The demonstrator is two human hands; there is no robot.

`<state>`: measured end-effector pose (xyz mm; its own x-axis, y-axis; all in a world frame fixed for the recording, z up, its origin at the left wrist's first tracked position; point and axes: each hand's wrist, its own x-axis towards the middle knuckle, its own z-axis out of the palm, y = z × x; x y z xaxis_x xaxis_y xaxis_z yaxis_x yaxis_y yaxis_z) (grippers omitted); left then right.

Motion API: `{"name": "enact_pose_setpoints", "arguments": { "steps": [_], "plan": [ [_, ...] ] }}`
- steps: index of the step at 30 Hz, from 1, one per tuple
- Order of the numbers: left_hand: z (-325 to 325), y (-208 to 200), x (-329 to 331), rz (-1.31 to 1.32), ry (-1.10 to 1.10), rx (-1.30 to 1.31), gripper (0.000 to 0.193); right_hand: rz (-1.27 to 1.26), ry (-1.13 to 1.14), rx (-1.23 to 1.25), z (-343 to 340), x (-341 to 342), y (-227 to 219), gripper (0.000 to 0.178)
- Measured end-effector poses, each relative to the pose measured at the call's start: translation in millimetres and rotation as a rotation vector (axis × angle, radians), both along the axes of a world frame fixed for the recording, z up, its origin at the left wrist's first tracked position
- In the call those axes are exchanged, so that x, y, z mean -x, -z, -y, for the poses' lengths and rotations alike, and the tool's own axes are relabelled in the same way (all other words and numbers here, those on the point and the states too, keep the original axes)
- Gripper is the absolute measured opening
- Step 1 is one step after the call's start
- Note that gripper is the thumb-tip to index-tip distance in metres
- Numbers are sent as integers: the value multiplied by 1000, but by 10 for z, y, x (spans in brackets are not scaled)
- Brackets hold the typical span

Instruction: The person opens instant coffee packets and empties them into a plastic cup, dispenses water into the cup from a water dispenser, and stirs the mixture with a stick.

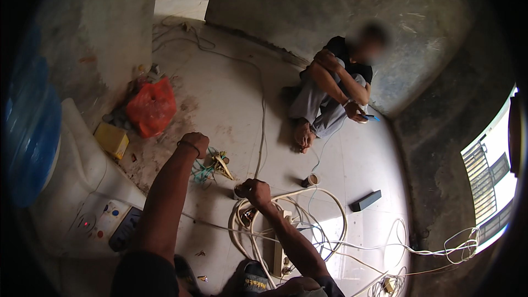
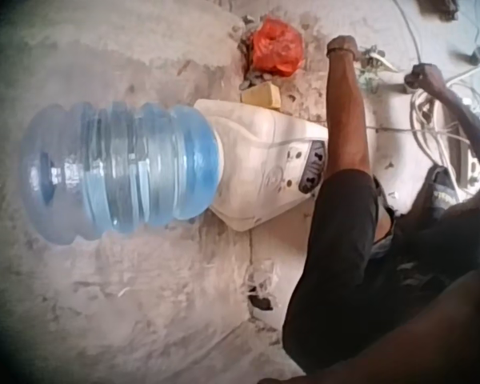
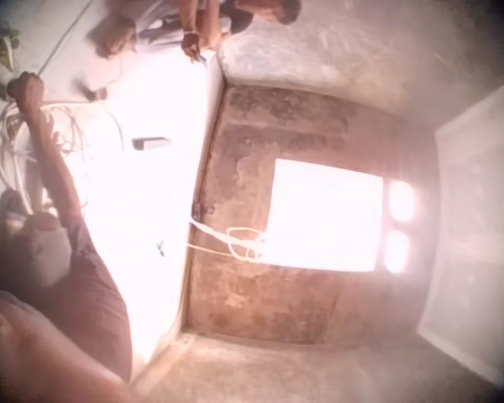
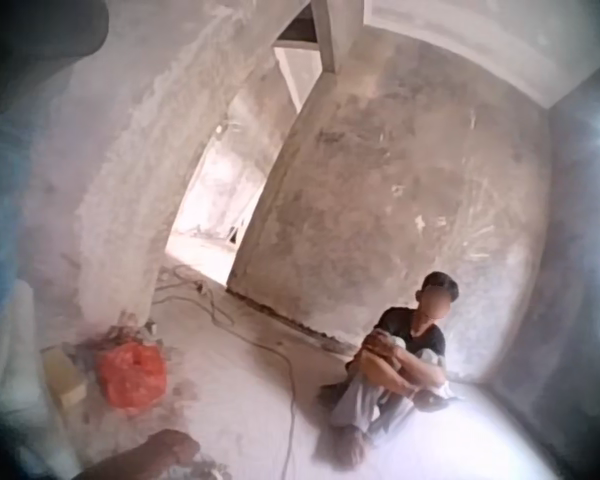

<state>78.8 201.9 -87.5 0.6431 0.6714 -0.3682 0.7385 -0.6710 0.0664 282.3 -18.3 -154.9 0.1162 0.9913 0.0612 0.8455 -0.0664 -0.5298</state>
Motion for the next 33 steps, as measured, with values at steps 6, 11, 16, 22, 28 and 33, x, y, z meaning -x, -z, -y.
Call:
{"name": "enact_pose_setpoints", "arguments": {
  "steps": [6, 11, 16, 22, 28, 33],
  "plan": [
    [48, -128, -58, 2, 21, 5, 16, -2, 40, 26, -50, -111, 111, 26],
    [95, -167, -75, -32, 16, 16, 15, -27, 73, -194, -35, -67, 134, 27],
    [70, -103, -23, -17, 13, 26, 15, 64, 37, 10, -4, -9, -7, 25],
    [98, -119, 68, -40, -51, 67, 29, 52, 83, -138, -20, -36, 98, 32],
    [-4, -65, -27, -27, -62, 72, 30, 3, 99, -51, -40, -109, 85, 25],
    [-1, -144, -26, -36, -79, 99, 30, 276, 19, -19, -113, -62, 90, 24]
  ]
}}
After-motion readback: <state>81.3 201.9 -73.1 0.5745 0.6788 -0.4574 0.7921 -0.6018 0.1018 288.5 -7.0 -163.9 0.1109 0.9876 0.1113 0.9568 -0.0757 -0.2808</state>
